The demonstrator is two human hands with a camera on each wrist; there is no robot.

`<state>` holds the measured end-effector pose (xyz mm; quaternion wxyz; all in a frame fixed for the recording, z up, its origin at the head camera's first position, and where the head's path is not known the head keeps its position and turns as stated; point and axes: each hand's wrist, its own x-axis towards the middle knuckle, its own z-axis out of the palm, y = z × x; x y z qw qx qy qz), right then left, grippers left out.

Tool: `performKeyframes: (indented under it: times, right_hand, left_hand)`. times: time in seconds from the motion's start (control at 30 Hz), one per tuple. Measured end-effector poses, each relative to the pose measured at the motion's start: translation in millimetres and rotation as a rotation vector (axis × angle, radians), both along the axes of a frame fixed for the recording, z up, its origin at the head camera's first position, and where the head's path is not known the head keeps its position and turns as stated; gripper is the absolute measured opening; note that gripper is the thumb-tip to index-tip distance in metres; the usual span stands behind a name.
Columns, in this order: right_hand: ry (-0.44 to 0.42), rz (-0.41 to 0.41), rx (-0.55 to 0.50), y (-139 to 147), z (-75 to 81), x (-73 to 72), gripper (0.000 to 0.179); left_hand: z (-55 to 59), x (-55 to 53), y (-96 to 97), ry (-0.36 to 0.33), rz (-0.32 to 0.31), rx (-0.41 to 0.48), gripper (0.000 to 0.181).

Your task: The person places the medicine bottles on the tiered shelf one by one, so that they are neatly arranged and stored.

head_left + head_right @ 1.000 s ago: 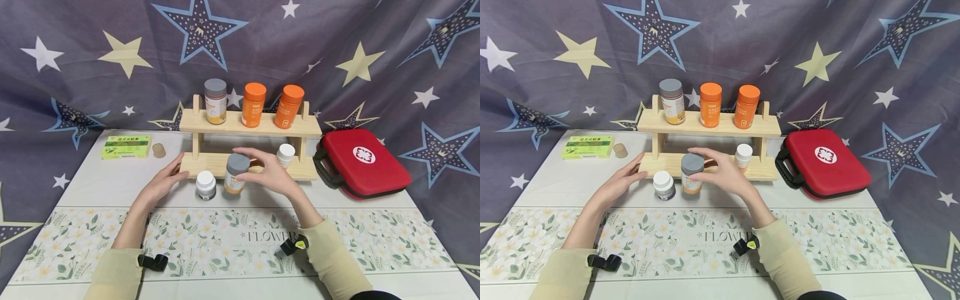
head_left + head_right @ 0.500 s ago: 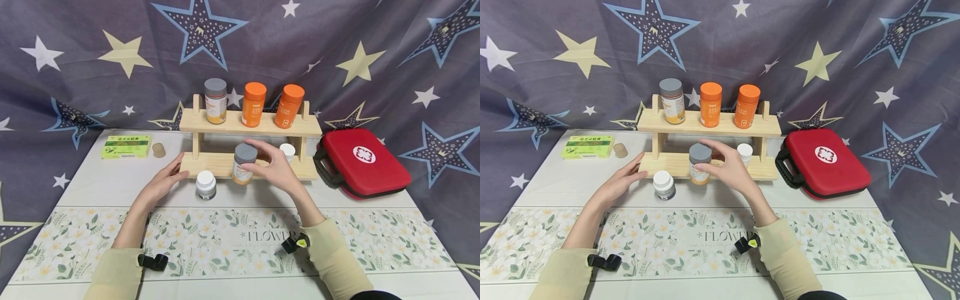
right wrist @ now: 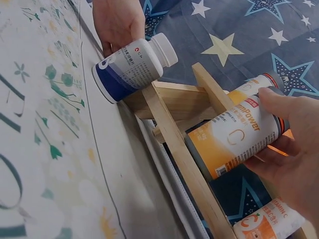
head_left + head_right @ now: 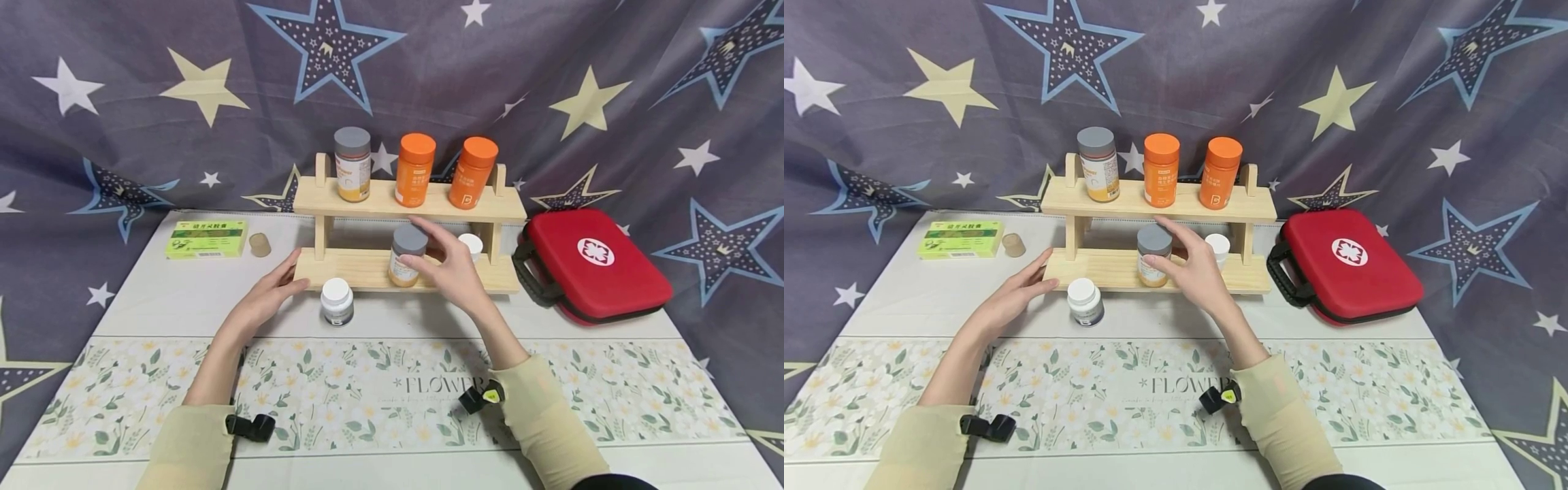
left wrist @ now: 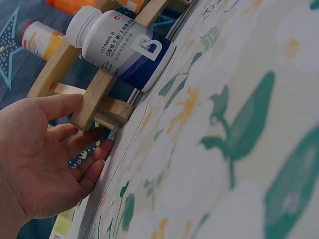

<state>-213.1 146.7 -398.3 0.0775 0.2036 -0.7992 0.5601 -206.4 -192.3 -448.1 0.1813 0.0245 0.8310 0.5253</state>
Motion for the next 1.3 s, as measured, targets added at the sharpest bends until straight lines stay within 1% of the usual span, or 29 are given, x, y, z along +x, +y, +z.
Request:
performKeyframes:
  times: [0.17,0.63,0.93,1.17,1.3]
  right_hand:
    - [-0.004,-0.008,-0.015,-1.3,-1.7,-0.9,0.065]
    - [0.019,-0.064,0.005,-4.6,-3.5,0.3,0.065]
    - [0.016,-0.068,0.02,-4.8,-3.2,0.9,0.064]
    - [-0.016,-0.057,0.003,-3.8,-1.8,1.9,0.064]
    - [-0.017,-0.045,-0.005,-2.8,-2.3,1.6,0.064]
  left_hand:
    - [0.1,-0.1,0.1,-0.002,-0.001,-0.003,0.082]
    - [1.2,0.1,0.6,-0.003,-0.003,0.005,0.082]
    - [1.9,0.8,0.8,-0.003,-0.005,-0.002,0.082]
    - [1.2,0.8,0.6,-0.003,-0.004,0.002,0.082]
    - [0.9,0.6,0.7,-0.002,-0.003,0.002,0.082]
